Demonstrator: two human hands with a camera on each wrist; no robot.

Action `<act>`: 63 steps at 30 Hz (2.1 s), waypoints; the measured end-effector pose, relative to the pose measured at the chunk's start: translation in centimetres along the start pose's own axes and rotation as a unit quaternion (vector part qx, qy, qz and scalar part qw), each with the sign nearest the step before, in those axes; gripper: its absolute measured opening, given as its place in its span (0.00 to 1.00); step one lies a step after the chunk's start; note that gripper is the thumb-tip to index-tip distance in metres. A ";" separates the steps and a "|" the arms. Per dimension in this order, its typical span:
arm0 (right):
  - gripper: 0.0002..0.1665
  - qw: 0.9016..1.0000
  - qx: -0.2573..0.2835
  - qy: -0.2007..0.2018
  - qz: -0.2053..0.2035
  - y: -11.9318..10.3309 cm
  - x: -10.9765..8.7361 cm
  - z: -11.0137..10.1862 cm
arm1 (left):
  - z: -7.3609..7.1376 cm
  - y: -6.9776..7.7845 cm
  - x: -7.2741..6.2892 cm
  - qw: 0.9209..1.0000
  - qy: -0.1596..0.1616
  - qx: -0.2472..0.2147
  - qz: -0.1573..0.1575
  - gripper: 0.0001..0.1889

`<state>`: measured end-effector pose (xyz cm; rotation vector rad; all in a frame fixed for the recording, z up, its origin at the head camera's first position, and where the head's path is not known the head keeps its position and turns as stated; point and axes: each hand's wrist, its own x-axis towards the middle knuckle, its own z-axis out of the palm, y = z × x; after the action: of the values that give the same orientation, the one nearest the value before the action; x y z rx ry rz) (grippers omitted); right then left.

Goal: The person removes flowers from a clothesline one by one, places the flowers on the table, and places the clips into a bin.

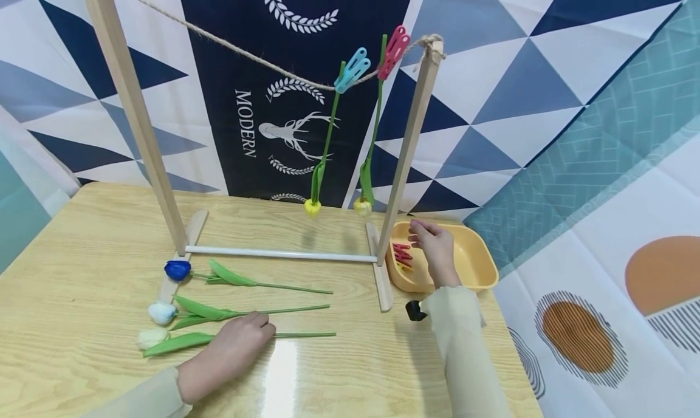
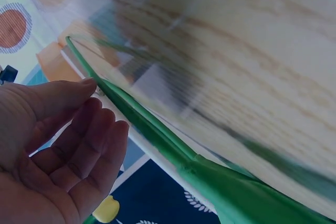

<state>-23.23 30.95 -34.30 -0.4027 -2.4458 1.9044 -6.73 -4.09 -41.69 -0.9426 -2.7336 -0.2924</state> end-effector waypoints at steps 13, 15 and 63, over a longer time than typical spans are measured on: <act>0.07 0.999 -0.017 -0.005 -0.037 -2.0 -2.4 0.3 | -1.4 -1.0 0.2 0.998 0.043 -0.030 -0.029 0.05; 0.10 0.999 -0.020 -0.009 -0.043 -2.3 -2.7 0.3 | -1.9 -1.3 0.4 0.997 0.046 -0.041 -0.041 0.03; 0.18 0.952 0.108 -0.022 -0.286 -22.1 -6.8 7.6 | -15.6 -5.9 17.0 0.905 0.315 -0.257 -0.126 0.09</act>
<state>-22.20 17.29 -14.21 0.3251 -2.0261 1.8803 -20.97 -2.89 -22.64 -0.4564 -2.1802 -1.1829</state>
